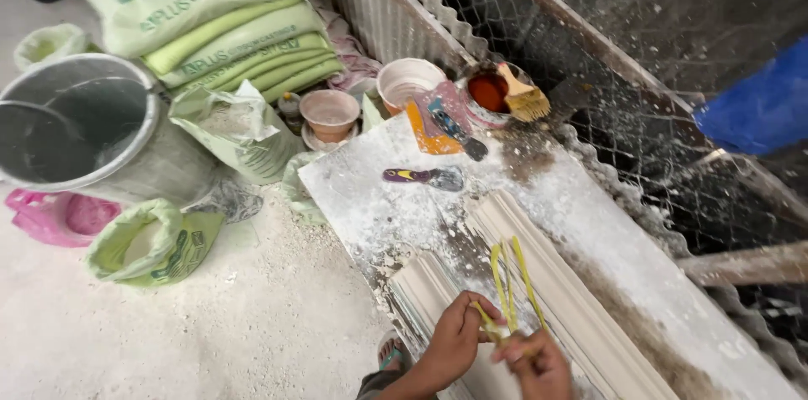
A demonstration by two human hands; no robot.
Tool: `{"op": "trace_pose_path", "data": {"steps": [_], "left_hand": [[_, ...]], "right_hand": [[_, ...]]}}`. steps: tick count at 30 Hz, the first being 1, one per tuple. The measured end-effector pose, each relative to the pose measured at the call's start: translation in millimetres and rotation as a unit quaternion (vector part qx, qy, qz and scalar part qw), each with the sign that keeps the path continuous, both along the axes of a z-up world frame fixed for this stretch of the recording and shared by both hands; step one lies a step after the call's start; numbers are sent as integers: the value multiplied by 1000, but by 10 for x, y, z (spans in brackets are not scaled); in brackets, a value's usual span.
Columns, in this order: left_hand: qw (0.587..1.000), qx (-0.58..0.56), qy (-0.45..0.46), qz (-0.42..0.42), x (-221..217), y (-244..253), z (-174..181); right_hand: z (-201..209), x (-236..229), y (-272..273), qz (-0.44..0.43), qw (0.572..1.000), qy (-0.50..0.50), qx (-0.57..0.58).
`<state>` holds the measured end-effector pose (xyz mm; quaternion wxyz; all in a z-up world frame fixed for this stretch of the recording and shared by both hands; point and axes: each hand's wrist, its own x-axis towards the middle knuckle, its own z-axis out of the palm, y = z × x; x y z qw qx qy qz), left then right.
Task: Tying together several thin yellow plastic strips into a bundle while working at a workshop bench.
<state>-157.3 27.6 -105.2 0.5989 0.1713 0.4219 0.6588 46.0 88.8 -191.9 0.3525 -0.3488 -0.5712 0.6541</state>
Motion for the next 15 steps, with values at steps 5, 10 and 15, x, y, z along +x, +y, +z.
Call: {"op": "trace_pose_path", "data": {"steps": [5,10,15], "left_hand": [[970,79,-174,-147,-21,-131,332],[899,235,32,-368,-104,90,800],[883,169,229,-373,148,264,542]], "right_hand": [[699,53,-66,-129,965,187,-128],[785,175,-198,-158,945,242,-154],[825,151,-246,-251,924,248,-147]]}}
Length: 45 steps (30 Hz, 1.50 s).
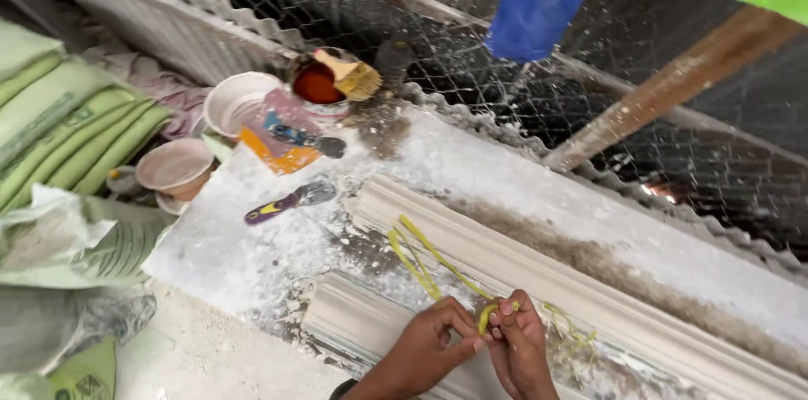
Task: Tying together several thin yellow plastic strips into a bundle while working at a workshop bench.
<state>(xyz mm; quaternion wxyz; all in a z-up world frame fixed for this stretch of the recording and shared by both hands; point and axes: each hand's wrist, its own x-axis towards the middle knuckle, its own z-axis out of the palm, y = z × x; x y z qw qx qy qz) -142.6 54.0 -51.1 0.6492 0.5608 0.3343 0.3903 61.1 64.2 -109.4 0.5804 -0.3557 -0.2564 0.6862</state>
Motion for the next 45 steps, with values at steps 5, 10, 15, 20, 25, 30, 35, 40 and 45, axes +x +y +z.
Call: {"op": "trace_pose_path", "data": {"steps": [5,10,15,20,25,30,35,40,45], "left_hand": [[966,-114,-118,199,157,297,-892],[949,-41,92,299,229,291,-1036],[992,-106,69,-31,-1,326,-810],[938,-307,-125,-99,131,164,-709],[951,-227,-116,-174,341,209,-819],[966,-212,136,57,618,458,-1119],[972,-41,196,126,657,402,-1495],[971,-39,216,-93,362,403,-1334],[858,242,448,64,99,370,-1539]], "right_hand": [[-461,-59,-302,41,994,-95,26],[-157,-91,-417,128,961,-243,46],[-581,379,-519,16,988,-140,-57],[-518,427,-586,-52,990,52,-122],[-532,394,-586,-87,990,108,-38],[-432,108,-744,64,959,-275,7],[-681,461,-694,43,947,-318,1],[-888,973,-541,5,920,-346,-185],[-1250,1722,-547,-97,903,-273,-318]]}}
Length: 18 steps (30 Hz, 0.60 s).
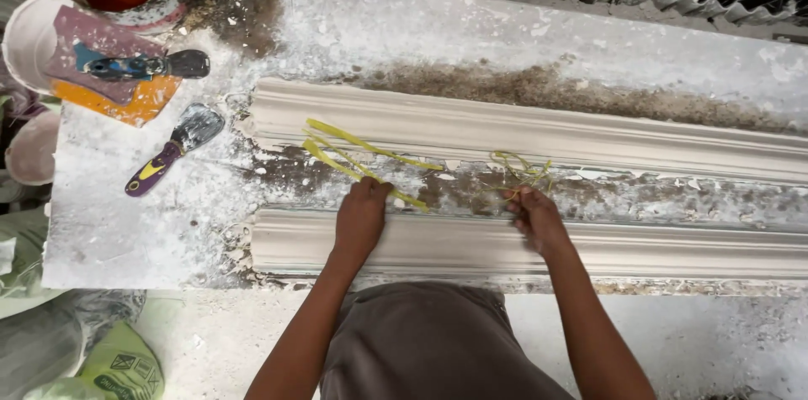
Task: Tying together several thin yellow plastic strips into a bundle while working at a workshop bench.
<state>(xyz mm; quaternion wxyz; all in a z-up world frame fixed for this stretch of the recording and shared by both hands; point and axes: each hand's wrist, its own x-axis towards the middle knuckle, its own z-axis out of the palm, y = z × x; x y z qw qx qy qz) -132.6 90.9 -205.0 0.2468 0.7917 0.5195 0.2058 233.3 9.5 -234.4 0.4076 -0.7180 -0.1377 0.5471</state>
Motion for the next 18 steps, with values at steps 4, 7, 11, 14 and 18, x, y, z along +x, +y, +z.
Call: {"op": "trace_pose_path", "data": {"steps": [4,7,11,14,18], "left_hand": [[993,100,51,-39,-33,20,-104],[988,124,73,-59,7,4,-216],[986,125,84,-73,28,44,-253],[985,137,66,-77,-2,31,-244],[981,182,-30,-66,3,14,113]], "right_hand": [[14,-15,4,-1,994,-104,23],[-24,-47,-26,-3,958,-281,60],[-5,-180,-24,-21,928,-346,138],[53,-346,-38,12,926,-333,178],[177,-667,30,103,949,-258,147]]}}
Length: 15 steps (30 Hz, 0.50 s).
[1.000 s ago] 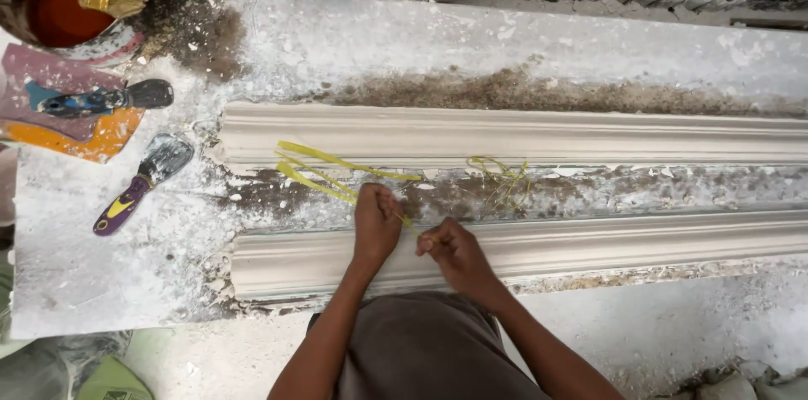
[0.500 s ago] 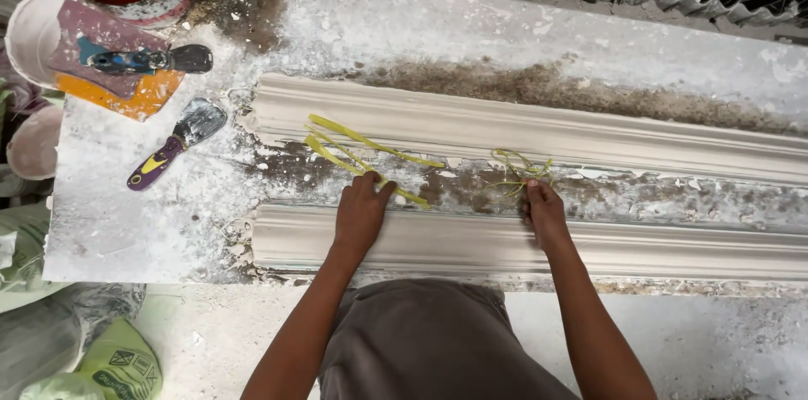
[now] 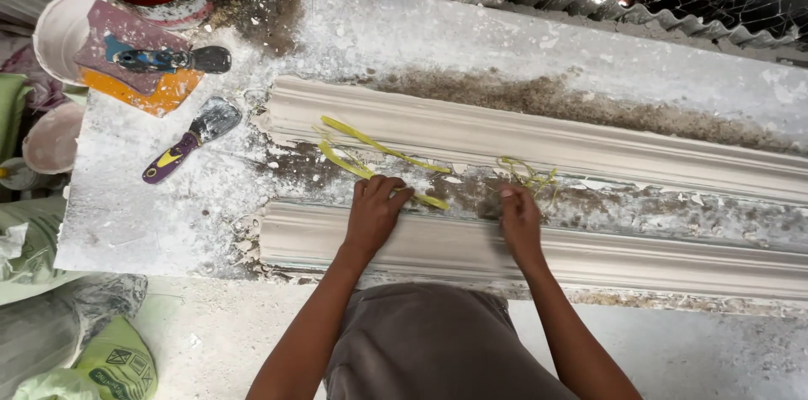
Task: Tying together several thin yellow plastic strips into a bundle while working at a workshop bench.
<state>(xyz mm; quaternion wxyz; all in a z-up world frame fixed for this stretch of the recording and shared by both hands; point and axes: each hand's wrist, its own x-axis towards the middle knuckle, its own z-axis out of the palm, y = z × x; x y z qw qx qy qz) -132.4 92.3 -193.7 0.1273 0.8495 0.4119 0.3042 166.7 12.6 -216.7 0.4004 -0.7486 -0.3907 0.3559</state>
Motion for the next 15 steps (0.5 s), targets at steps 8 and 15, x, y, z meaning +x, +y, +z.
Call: {"op": "trace_pose_path", "data": {"steps": [8,15], "left_hand": [[945,-181,-240,-125,272,-545,574],[767,-416,-482,80,182,-807,748]], "right_hand": [[581,-1044,208,160,850,451,-218],[629,-1226,420,103,804,581,-78]]}}
